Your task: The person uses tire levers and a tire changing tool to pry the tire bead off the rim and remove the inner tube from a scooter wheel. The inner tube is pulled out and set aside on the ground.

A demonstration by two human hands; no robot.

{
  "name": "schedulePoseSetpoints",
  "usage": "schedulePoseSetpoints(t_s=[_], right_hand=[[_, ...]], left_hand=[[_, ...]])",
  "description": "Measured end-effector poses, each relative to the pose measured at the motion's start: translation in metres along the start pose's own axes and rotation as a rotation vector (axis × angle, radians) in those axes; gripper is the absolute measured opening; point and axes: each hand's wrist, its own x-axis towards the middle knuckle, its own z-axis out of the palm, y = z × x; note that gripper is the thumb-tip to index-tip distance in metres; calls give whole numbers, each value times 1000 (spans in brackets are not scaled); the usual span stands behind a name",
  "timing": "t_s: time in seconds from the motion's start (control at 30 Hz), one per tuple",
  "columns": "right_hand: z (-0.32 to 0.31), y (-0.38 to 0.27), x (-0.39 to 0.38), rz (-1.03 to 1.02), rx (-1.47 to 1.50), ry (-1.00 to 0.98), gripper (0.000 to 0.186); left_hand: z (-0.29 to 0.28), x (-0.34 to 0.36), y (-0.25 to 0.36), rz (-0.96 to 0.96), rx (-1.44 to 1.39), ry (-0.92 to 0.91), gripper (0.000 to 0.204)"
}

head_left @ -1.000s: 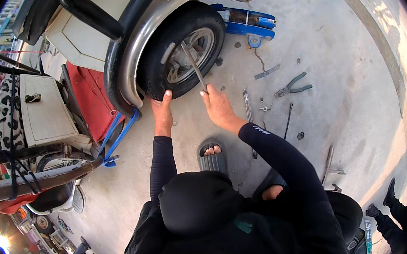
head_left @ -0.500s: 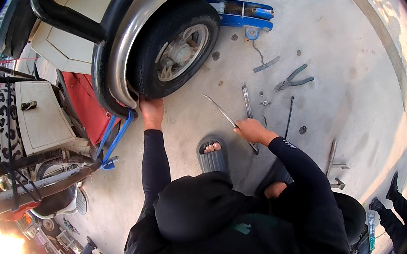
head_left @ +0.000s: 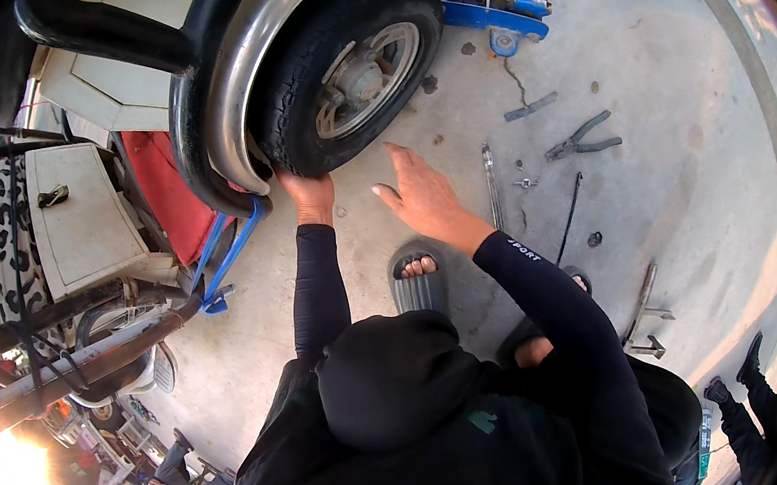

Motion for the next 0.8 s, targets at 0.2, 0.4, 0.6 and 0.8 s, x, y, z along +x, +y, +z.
schedulePoseSetpoints(t_s=[0.2,0.4,0.6,0.8], right_hand=[[29,-11,60,-198,-106,35,64],[27,20,62,-325,-283,163,58],[15,23,75,-390,-326,8,41],[24,50,83,-410,-586,130,19]], left_hand=[[4,-3,-1,15,46,-23,52],[14,-11,5,50,94,-11,53],[5,-10,1,31,207,32,44],[-24,-55,-6,-247,1288,86,33]])
